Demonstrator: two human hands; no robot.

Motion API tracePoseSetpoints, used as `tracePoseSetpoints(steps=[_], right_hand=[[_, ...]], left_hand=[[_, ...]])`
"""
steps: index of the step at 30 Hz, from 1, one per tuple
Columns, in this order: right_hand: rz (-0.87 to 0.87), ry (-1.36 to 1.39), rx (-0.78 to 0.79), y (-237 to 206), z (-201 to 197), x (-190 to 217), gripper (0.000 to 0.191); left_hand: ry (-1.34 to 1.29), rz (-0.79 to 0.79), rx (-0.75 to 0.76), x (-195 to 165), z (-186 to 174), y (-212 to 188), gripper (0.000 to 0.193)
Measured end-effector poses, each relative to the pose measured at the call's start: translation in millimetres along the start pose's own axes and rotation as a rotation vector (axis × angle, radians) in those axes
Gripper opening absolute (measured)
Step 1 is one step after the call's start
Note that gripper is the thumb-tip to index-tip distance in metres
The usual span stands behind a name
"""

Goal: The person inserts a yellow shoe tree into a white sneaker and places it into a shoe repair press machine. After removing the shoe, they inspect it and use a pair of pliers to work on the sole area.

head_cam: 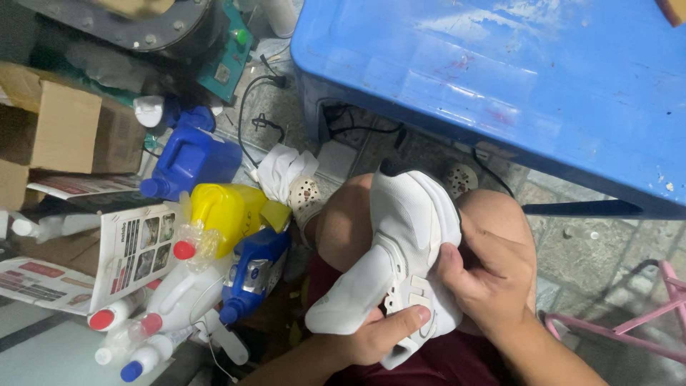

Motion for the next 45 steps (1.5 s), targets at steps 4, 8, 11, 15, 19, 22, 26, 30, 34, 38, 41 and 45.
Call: tracePoseSetpoints(steps=[4,8,11,15,19,22,26,30,34,38,41,45], right_hand=[[-0.110,-0.182,-0.049,-0.5,6.6,1.2,0.036],[0.098,0.195,0.102,13.7,-2.7,-7.2,0.044],[0.134,0.126,0.330,33.1,-15.5,-17.7,0.071],[0.063,0.224,0.468,43.6,-13.4,-16.7,0.072],[-0.013,0.508,0.505,48.5,-6.3,-5.8,0.086],[-0.116,0.474,0.438,58.7,-18.0,-1.9,0.095],[-0.285,0.446,0.253,64.0,-47.3,0.4,0.109],[-0.167,0.339,0.269,41.3,-60.7,1.0,0.093],[0.057,0.287,0.225,10.1,-61.6,-8.3,0.075],[-0.108,0.077,0.189,-5.2,-67.6,-20.0,0.073],[-0.146,0.012,0.166,-7.5,-71.3,-25.9,0.072],[-0.129,-0.013,0.172,-2.4,-73.8,-20.1,0.072]], left_hand=[[0.098,0.034,-0.004,-1.3,-1.8,2.9,0.052],[-0.065,-0.050,0.038,-5.3,-4.6,2.2,0.056],[-0.086,-0.031,0.023,-0.6,-8.9,-1.7,0.056],[-0.152,-0.090,0.042,18.9,-19.8,-1.9,0.052],[-0.267,-0.162,0.120,11.6,-30.8,8.9,0.053],[-0.062,-0.127,0.166,-37.1,-53.8,20.8,0.049],[0.606,-0.454,0.269,-117.8,-83.1,49.4,0.042],[1.361,-0.433,0.326,-171.1,-39.4,79.9,0.044],[1.525,0.059,0.044,-194.0,14.0,53.4,0.036],[1.491,0.586,-0.271,-144.5,40.0,9.6,0.072],[1.489,0.662,-0.352,-98.5,34.4,11.7,0.076],[1.435,0.743,-0.389,-75.9,26.0,23.6,0.073]])
Point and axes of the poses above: each hand's wrist, its own y-axis towards the middle knuckle, its own z-axis out of the palm, x = y × z, the point moved 2 cm from there along y, towards the middle knuckle, and after that the axes turned 13 degrees about -z, right-handed, at the moved point
